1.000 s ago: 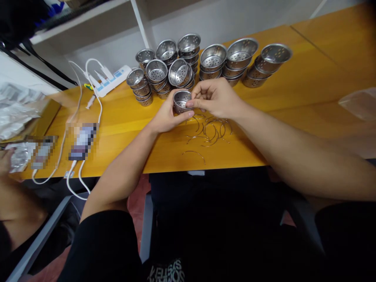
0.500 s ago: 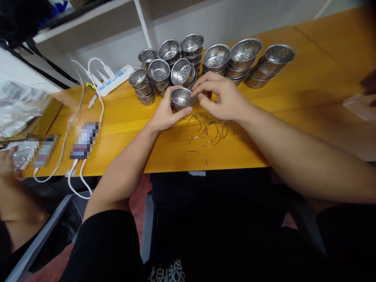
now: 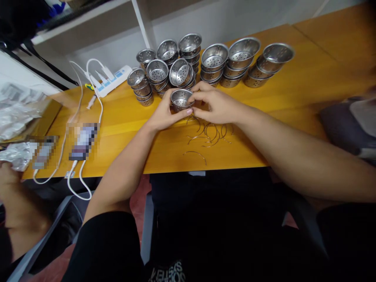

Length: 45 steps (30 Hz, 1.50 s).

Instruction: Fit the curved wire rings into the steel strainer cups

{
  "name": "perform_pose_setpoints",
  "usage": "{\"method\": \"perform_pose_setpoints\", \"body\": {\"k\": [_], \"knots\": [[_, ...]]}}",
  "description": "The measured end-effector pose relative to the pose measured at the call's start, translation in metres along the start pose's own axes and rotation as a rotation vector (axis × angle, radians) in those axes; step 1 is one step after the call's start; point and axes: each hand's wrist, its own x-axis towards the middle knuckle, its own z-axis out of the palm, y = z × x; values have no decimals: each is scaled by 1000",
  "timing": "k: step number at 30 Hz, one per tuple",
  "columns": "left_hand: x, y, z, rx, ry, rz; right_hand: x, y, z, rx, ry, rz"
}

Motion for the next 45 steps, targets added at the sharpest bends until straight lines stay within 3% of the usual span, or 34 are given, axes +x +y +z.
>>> {"method": "perform_pose_setpoints", "body": {"k": [7, 12, 19, 31, 40, 42, 45], "knots": [[-2, -11, -9, 6, 70, -176, -4, 43, -17, -154, 54, 161], [-1, -3, -11, -13, 73, -185, -5, 67, -18, -141, 93, 208], [1, 9, -12, -31, 57, -203, -4, 79, -10, -200, 118, 232], [1, 24, -17, -4, 32, -186, 0, 68, -8, -213, 153, 327], [-1, 38, -22, -64, 38, -140, 1, 27, -21, -181, 222, 284], [-2, 47, -29, -49, 73, -82, 1, 23, -22, -162, 214, 290], [2, 49, -60, 31, 250, 14, 1, 19, -23, -145, 206, 307]]}}
